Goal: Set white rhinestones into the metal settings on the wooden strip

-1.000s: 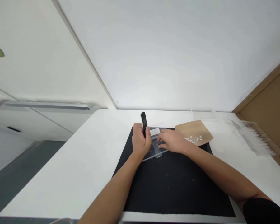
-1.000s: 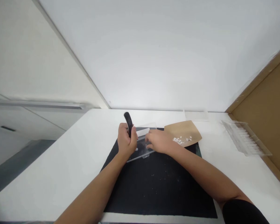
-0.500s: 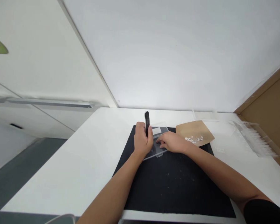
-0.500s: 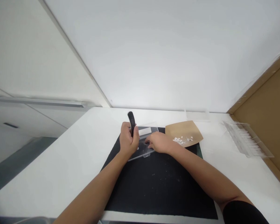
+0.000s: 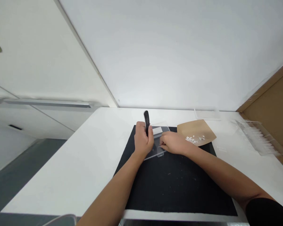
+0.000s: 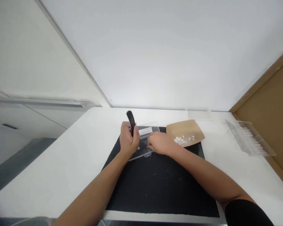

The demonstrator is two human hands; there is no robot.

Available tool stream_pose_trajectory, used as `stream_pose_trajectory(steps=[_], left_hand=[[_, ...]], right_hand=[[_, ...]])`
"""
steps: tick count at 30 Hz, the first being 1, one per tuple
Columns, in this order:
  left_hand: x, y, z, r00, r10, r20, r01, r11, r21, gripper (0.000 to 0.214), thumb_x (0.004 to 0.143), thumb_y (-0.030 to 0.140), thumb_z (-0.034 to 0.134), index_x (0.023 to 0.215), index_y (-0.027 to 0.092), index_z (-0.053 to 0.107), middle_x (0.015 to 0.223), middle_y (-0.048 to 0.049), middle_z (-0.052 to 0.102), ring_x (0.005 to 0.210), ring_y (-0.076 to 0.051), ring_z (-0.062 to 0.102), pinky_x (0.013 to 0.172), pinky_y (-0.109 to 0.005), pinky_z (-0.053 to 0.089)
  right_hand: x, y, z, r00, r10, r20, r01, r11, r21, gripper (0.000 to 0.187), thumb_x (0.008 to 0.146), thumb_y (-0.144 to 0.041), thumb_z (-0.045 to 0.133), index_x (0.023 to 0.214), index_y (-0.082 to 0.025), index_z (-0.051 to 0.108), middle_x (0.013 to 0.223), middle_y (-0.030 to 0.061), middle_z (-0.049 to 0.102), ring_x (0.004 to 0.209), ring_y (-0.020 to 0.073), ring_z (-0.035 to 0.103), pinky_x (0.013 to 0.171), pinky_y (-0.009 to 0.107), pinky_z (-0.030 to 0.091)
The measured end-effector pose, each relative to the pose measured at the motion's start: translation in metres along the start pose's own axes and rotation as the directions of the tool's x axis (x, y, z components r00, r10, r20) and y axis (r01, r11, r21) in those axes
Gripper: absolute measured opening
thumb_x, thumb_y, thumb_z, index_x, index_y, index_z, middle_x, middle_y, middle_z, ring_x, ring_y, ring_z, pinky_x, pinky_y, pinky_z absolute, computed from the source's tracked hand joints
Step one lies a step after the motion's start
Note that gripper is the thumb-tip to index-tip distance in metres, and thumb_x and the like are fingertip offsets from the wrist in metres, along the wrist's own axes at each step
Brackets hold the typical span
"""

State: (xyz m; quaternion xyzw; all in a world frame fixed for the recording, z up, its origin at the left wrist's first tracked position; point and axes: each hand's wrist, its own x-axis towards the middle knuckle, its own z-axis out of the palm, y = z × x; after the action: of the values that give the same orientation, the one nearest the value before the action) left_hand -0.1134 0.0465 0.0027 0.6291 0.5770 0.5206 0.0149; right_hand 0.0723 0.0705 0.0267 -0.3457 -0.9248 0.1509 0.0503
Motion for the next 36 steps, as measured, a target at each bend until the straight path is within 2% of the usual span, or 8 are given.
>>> stream_pose_trajectory(steps=[3, 8, 12, 15, 25, 31, 34, 36], left_hand=[[0.0, 0.0, 0.0, 1.0, -0.003, 0.0, 0.003, 1.0, -0.002, 0.009, 0.104, 0.031, 0.051, 0.1, 0.023, 0.051, 0.085, -0.0022, 0.052, 0.072, -0.021, 0.057, 0.066, -0.035, 0.045], [0.0, 0.001, -0.001, 1.0, 0.012, -0.004, -0.011, 1.0, 0.019, 0.01, 0.104, 0.031, 0.052, 0.098, 0.023, 0.05, 0.085, -0.0025, 0.052, 0.073, -0.021, 0.057, 0.066, -0.035, 0.045], [0.0, 0.001, -0.001, 1.0, 0.023, -0.002, -0.022, 0.999, 0.024, 0.009, 0.104, 0.03, 0.052, 0.098, 0.023, 0.05, 0.089, -0.0038, 0.053, 0.075, -0.021, 0.057, 0.068, -0.035, 0.046], [0.0, 0.001, -0.001, 1.0, 0.016, -0.003, -0.016, 1.0, 0.015, 0.009, 0.104, 0.031, 0.052, 0.1, 0.023, 0.051, 0.091, -0.0041, 0.053, 0.076, -0.021, 0.058, 0.068, -0.036, 0.047], [0.001, 0.001, -0.002, 1.0, 0.025, 0.0, -0.025, 1.0, 0.009, 0.009, 0.104, 0.031, 0.051, 0.1, 0.023, 0.051, 0.089, -0.0036, 0.051, 0.076, -0.021, 0.056, 0.069, -0.036, 0.045], [0.001, 0.001, -0.002, 0.999, 0.042, 0.0, -0.042, 0.999, 0.01, 0.009, 0.103, 0.03, 0.052, 0.097, 0.024, 0.049, 0.087, -0.0027, 0.049, 0.075, -0.021, 0.054, 0.07, -0.036, 0.044], [0.0, 0.001, -0.002, 0.999, 0.046, 0.0, -0.046, 0.999, 0.006, 0.01, 0.104, 0.03, 0.052, 0.097, 0.024, 0.048, 0.088, -0.0027, 0.049, 0.076, -0.021, 0.054, 0.069, -0.035, 0.044], [0.0, 0.0, -0.002, 0.998, 0.055, -0.003, -0.055, 0.998, 0.012, 0.009, 0.104, 0.03, 0.052, 0.098, 0.024, 0.049, 0.09, -0.0033, 0.049, 0.077, -0.021, 0.054, 0.07, -0.036, 0.044]], right_hand=[[0.0, 0.002, -0.001, 1.0, 0.002, -0.016, -0.002, 1.0, 0.0, 0.009, 0.091, -0.029, 0.071, 0.091, -0.021, 0.075, 0.104, 0.0058, 0.074, 0.096, 0.0203, 0.068, 0.072, 0.026, 0.043], [0.004, 0.004, 0.002, 1.0, 0.017, -0.005, -0.016, 0.999, 0.044, 0.003, 0.086, -0.024, 0.073, 0.086, -0.022, 0.073, 0.088, -0.0004, 0.076, 0.082, 0.0153, 0.069, 0.066, 0.025, 0.041], [0.004, 0.003, 0.003, 0.999, 0.052, -0.001, -0.052, 0.997, 0.063, 0.017, 0.089, -0.026, 0.072, 0.105, -0.021, 0.074, 0.088, -0.0006, 0.079, 0.083, 0.0156, 0.071, 0.069, 0.025, 0.043], [0.002, 0.001, -0.002, 0.999, 0.05, -0.001, -0.05, 0.998, 0.042, 0.027, 0.09, -0.029, 0.07, 0.116, -0.026, 0.073, 0.089, -0.0009, 0.08, 0.091, 0.019, 0.072, 0.068, 0.026, 0.042], [-0.001, -0.001, -0.01, 0.999, 0.028, 0.025, -0.026, 0.997, -0.069, 0.022, 0.089, -0.028, 0.066, 0.107, -0.03, 0.078, 0.097, 0.0009, 0.08, 0.089, 0.0209, 0.072, 0.067, 0.028, 0.04], [0.001, 0.001, -0.006, 0.996, 0.081, -0.035, -0.082, 0.996, -0.042, 0.017, 0.09, -0.027, 0.063, 0.099, -0.027, 0.078, 0.095, 0.0031, 0.08, 0.088, 0.0213, 0.071, 0.068, 0.028, 0.039], [0.001, 0.002, -0.008, 0.996, 0.09, -0.026, -0.09, 0.996, -0.008, 0.008, 0.088, -0.029, 0.068, 0.09, -0.026, 0.075, 0.091, 0.0005, 0.079, 0.085, 0.0186, 0.07, 0.067, 0.027, 0.038], [0.0, 0.005, -0.012, 0.995, 0.094, -0.026, -0.093, 0.996, 0.014, 0.007, 0.088, -0.03, 0.071, 0.093, -0.025, 0.074, 0.091, -0.001, 0.079, 0.085, 0.0171, 0.07, 0.066, 0.026, 0.038]])
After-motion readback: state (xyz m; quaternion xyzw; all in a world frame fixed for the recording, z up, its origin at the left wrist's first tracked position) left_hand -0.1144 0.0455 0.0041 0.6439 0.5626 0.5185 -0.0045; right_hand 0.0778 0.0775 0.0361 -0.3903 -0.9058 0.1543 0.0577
